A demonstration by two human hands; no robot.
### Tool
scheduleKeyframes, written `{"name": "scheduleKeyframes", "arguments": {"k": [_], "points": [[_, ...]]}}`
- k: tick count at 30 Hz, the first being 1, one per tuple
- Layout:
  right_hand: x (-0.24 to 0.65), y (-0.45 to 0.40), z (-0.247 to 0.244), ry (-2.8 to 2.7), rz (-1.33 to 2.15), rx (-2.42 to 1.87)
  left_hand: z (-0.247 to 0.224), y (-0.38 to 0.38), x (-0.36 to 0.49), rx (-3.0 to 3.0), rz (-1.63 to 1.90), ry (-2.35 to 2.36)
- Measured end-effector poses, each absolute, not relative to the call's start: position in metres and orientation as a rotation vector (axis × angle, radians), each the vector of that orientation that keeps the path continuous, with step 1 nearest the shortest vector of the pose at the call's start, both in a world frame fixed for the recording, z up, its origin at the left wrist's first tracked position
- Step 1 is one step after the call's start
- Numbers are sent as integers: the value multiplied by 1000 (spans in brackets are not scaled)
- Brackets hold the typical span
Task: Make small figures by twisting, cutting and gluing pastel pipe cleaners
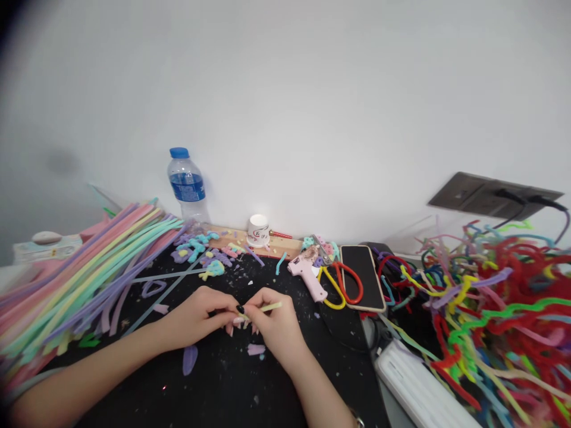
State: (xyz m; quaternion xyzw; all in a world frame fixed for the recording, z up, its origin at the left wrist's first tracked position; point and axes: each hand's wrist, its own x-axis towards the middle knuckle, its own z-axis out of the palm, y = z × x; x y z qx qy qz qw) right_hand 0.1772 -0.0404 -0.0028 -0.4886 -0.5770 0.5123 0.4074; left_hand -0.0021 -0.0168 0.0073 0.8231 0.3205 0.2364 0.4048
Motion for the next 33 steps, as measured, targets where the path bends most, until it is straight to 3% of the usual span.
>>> {"name": "scheduleKeyframes", "arguments": {"k": [7,12,23,33], "points": [[184,-38,-4,-1210,1708,-1102,5,-15,-3,1671,589,739],[183,-40,-2,-1126,1777,-1040,0,-14,-3,1402,647,684],[176,-44,-2,-1582,1176,-1225,3,-13,-1,1533,912,927],[178,-48,3,-1928,605,-1222,1,-16,-1,1720,896,1051]]}}
